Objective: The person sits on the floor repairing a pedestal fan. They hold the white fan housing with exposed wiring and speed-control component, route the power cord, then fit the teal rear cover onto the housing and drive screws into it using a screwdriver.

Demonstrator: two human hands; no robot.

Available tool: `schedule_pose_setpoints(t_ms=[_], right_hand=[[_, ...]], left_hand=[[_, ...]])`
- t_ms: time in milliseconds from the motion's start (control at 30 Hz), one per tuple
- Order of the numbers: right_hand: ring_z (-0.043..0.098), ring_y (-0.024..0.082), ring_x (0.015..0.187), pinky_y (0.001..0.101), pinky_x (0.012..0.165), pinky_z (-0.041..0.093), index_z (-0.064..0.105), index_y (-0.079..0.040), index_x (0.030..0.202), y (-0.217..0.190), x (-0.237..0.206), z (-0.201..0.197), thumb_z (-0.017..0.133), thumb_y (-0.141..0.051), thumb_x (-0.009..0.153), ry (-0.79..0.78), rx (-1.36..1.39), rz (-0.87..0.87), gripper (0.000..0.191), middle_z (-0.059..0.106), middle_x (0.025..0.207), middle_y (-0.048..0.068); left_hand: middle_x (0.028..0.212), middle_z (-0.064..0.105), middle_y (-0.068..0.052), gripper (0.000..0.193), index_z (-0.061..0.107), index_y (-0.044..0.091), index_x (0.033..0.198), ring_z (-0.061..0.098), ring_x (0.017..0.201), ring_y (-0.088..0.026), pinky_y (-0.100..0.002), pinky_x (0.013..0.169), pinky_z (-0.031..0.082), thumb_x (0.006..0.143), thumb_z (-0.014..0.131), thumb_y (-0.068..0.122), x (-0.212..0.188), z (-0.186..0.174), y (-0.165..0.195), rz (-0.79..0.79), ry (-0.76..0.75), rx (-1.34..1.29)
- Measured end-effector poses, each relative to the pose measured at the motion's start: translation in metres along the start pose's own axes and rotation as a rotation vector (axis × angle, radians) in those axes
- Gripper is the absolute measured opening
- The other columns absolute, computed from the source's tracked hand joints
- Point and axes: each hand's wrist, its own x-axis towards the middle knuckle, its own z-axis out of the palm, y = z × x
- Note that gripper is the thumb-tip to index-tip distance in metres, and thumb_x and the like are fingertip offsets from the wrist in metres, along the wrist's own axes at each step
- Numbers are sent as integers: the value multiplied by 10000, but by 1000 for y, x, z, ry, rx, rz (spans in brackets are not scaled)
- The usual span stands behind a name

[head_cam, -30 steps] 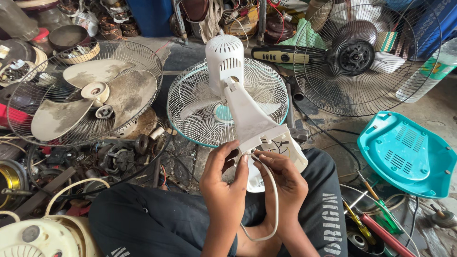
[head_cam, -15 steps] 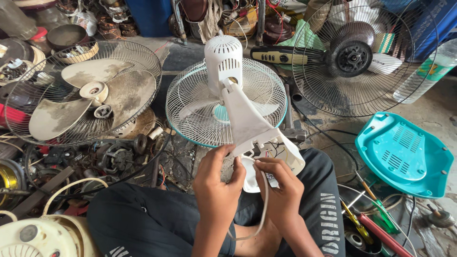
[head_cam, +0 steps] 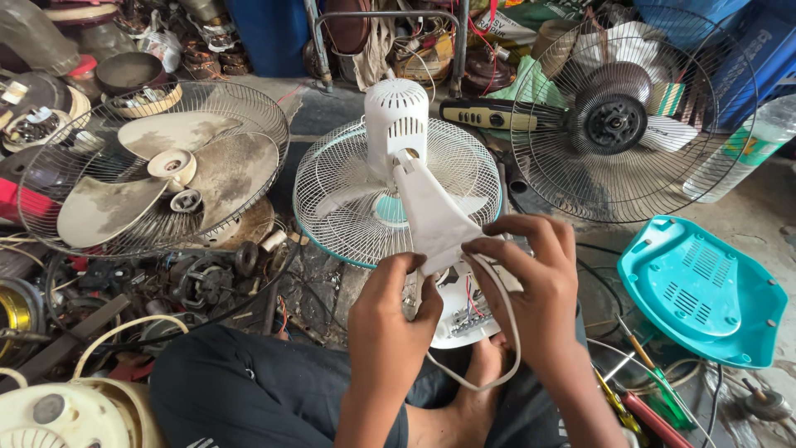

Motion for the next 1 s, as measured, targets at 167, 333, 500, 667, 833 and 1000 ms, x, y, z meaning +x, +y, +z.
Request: schedule_pose_setpoints(t_ms=[167, 333, 500, 667, 833, 1000], right_hand=[[694, 231, 869, 357, 753, 541, 764, -73, 969, 13, 29, -2, 812, -85, 763, -372, 202, 315, 212, 747, 905, 48], [757, 170, 802, 316, 754, 586, 711, -59, 939, 19, 58, 8, 795, -88, 707, -614, 356, 495, 248, 755, 847, 37], [707, 183, 900, 315, 787, 575, 762, -57, 901, 10, 37, 25, 719, 1, 737, -426, 472, 339, 179, 720, 945, 58], [698, 157, 899, 303, 850, 542, 727, -40, 921, 26, 16, 30, 769, -50, 778, -422, 549, 468, 149, 732, 887, 35], [698, 159, 925, 293, 857, 545, 744, -32, 961, 27, 9, 38, 796, -85, 810, -455, 622, 562, 168, 726, 901, 40], [704, 177, 1037, 305, 932, 549, 762, -45, 1068, 22, -5, 32, 820, -76, 857, -280, 566, 378, 221, 690, 1052, 63]], left_hand=[[1132, 708, -158, 477, 602, 35, 1173, 699, 1040, -371, -437, 821, 560, 756, 813, 128, 1, -2, 4, -9, -82, -50], [1266, 633, -167, 565, 559, -3, 1257, 664, 1148, -336, -410, 906, 550, 764, 793, 144, -5, -7, 16, -4, -97, -264], [1294, 601, -214, 115, 654, -15, 984, 594, 1210, -320, -399, 1006, 460, 947, 582, 66, -39, -12, 11, 17, -40, -522], [730, 587, -51, 162, 675, -6, 962, 472, 617, -94, -248, 564, 382, 1012, 649, 146, -29, -30, -35, -534, 2, -734], [949, 719, -5, 198, 757, 17, 1049, 610, 841, -71, -231, 782, 496, 967, 622, 136, 73, -4, -107, -228, -53, -516], [919, 748, -40, 196, 769, -2, 1027, 650, 848, -115, -273, 782, 524, 917, 718, 152, 99, 98, -140, -388, -302, -670]])
